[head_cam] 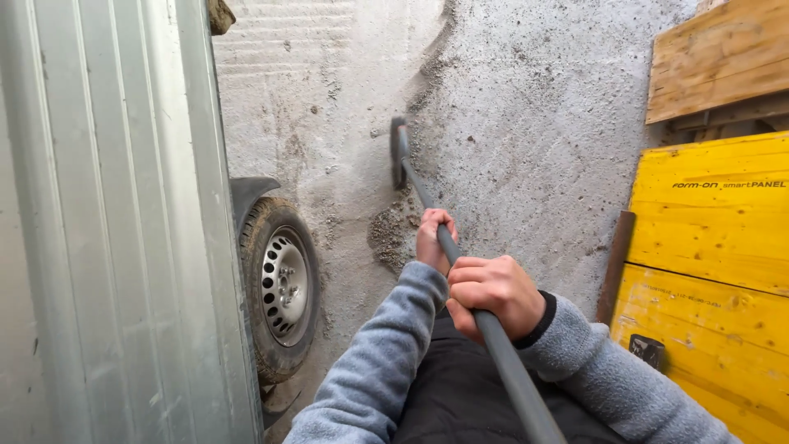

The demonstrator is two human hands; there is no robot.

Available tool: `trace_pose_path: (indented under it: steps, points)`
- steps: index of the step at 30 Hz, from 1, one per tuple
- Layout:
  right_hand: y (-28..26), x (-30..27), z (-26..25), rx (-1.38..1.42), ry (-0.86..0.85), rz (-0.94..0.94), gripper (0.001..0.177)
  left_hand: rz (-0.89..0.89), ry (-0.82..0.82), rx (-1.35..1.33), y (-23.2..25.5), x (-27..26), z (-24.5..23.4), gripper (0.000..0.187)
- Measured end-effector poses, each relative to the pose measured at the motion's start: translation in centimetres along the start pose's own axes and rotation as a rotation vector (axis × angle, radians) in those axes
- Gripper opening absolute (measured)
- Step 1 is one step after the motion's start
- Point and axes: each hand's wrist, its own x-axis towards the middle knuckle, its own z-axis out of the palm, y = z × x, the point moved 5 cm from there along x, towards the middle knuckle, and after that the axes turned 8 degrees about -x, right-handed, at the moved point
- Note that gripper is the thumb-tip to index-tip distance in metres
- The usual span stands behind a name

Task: Sweeping dirt and debris off a concrete garage floor using a push broom.

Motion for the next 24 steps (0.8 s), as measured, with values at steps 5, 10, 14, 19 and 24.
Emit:
trace_pose_path:
  steps: [5,10,14,19,24]
  points:
    - [-0.8,-2.5,1.7,0.220,-0.062,0.022,0.041,0.058,0.212,0.075,-1.1,-4.7,-6.5,0.024]
    - [-2.3,-4.6,4.0,0.377,-0.165,0.099,0.037,0.279,0.174,0.798,-8.2,-6.2,-17.1,0.028]
    - [-3.1,-7.3,5.6,0.329,-0.226,0.143,0.035,0.034,0.255,0.179,-11.0,-6.5,-15.8,0.023]
    - [-6.8,-9.3,5.0,0.173,-0.228,0.059,0.033,-0.277,0.220,-0.299,-11.2,-8.9,-11.0,0.023]
    - [-13.2,-10.8,5.1,0.101,-0.170,-0.041,0.039,0.290,0.032,0.454,-4.9,-15.3,-9.8,0.036]
